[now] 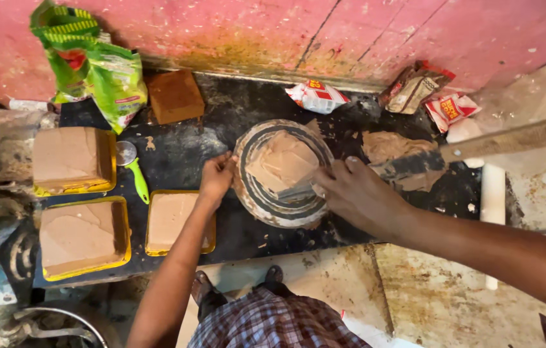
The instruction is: The person spreads a brown paste onto a square block using a metal spatula. They smooth the surface and scrape excess paste back onto the work surface, repeating the process on multiple blocks.
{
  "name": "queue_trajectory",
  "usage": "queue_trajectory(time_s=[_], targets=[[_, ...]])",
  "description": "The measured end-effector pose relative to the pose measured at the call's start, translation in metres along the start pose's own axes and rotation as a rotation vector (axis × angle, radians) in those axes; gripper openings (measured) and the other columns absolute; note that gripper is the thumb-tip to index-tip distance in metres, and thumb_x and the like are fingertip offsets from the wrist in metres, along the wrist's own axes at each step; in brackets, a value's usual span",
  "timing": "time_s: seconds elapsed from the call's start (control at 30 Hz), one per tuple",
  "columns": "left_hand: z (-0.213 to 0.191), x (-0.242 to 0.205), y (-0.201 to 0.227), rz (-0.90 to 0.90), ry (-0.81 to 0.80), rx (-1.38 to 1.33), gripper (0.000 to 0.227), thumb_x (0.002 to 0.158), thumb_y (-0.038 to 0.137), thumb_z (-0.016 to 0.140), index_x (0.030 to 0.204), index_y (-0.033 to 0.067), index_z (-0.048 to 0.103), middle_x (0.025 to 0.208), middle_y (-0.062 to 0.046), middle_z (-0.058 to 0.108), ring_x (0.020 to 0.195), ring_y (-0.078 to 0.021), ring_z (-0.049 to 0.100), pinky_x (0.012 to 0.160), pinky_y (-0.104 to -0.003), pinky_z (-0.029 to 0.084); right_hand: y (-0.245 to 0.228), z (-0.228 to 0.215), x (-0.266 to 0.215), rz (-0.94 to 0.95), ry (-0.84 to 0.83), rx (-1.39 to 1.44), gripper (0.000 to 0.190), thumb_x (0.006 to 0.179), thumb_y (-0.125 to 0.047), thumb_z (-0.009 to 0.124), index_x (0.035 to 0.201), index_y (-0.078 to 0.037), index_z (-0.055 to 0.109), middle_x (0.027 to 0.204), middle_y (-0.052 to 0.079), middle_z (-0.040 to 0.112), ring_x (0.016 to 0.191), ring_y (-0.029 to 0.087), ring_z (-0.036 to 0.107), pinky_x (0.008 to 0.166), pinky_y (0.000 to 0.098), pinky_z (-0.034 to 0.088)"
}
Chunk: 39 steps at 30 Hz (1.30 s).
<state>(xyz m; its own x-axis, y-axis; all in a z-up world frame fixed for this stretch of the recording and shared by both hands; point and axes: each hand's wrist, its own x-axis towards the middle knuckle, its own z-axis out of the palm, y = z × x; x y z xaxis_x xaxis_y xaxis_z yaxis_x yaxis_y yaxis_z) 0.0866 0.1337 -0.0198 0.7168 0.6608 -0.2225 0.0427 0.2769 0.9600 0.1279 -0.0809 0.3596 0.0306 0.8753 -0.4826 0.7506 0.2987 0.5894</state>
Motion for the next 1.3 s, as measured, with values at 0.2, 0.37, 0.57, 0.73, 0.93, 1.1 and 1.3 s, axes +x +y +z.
queue_trajectory(time_s=[0.2,0.37,0.57,0.73,0.93,1.1,1.3], targets=[[0.003,0.013,0.002,0.228,0.112,0.077,0.034,0.102,0.029,0.065,0.114,-0.0018,0.074,0.095,-0.004,0.075,0.082,-0.0079,0.063,0.074,-0.025,0.051,-0.004,0.058,-0.058,0.229,0.108,0.526,0.029,0.079,-0.014,0.063,0.107,-0.016,0.073,0.112,0.007,0.058,0.106,0.027,0.057,0.078,0.0448,0.046],[0.005,-0.054,0.037,0.155,0.213,0.229,0.051,0.105,0.037,0.062,0.139,-0.0013,0.060,0.098,0.002,0.065,0.082,-0.0091,0.055,0.074,-0.026,0.048,-0.042,0.191,-0.140,0.618,0.306,1.117,0.040,0.080,-0.004,0.067,0.118,-0.014,0.071,0.127,0.012,0.056,0.105,0.033,0.059,0.085,0.0452,0.049],[0.027,-0.126,0.016,0.201,0.174,0.001,0.029,0.118,0.023,0.057,0.132,-0.0023,0.060,0.095,0.000,0.059,0.080,-0.0079,0.053,0.073,-0.025,0.044,-0.157,0.375,-0.168,1.405,0.578,1.335,0.038,0.093,-0.002,0.061,0.130,-0.010,0.064,0.114,0.019,0.058,0.092,0.037,0.063,0.077,0.0433,0.053],[0.021,-0.123,-0.022,0.090,0.382,0.021,0.026,0.120,0.015,0.056,0.142,0.0018,0.059,0.110,-0.010,0.067,0.092,-0.0160,0.060,0.079,-0.030,0.052,-0.170,0.494,-0.192,1.701,0.366,1.122,0.043,0.099,-0.011,0.057,0.141,-0.015,0.062,0.111,0.024,0.057,0.095,0.044,0.062,0.079,0.0505,0.053],[0.008,-0.132,-0.029,0.123,0.246,0.094,0.045,0.116,0.015,0.050,0.159,0.0032,0.052,0.128,-0.005,0.070,0.099,-0.0127,0.069,0.077,-0.027,0.056,-0.156,0.588,-0.207,1.628,0.119,1.223,0.025,0.096,-0.012,0.061,0.120,-0.011,0.068,0.132,0.022,0.059,0.109,0.045,0.064,0.091,0.0528,0.053],[0.035,-0.154,-0.010,0.089,0.300,0.155,0.026,0.123,0.018,0.059,0.130,-0.0063,0.054,0.088,-0.007,0.056,0.068,-0.0139,0.049,0.060,-0.028,0.041,-0.177,0.559,-0.240,1.268,0.301,2.221,0.041,0.100,-0.021,0.061,0.141,-0.019,0.059,0.094,-0.001,0.060,0.073,0.011,0.047,0.066,0.0286,0.045],[0.038,-0.144,0.006,0.002,0.304,0.095,0.030,0.114,0.031,0.062,0.121,0.0016,0.063,0.085,-0.001,0.053,0.075,-0.0112,0.046,0.066,-0.028,0.041,-0.096,0.408,-0.192,0.442,0.456,1.932,0.027,0.102,-0.017,0.064,0.123,0.000,0.066,0.104,0.006,0.056,0.090,0.019,0.055,0.075,0.0364,0.047]])
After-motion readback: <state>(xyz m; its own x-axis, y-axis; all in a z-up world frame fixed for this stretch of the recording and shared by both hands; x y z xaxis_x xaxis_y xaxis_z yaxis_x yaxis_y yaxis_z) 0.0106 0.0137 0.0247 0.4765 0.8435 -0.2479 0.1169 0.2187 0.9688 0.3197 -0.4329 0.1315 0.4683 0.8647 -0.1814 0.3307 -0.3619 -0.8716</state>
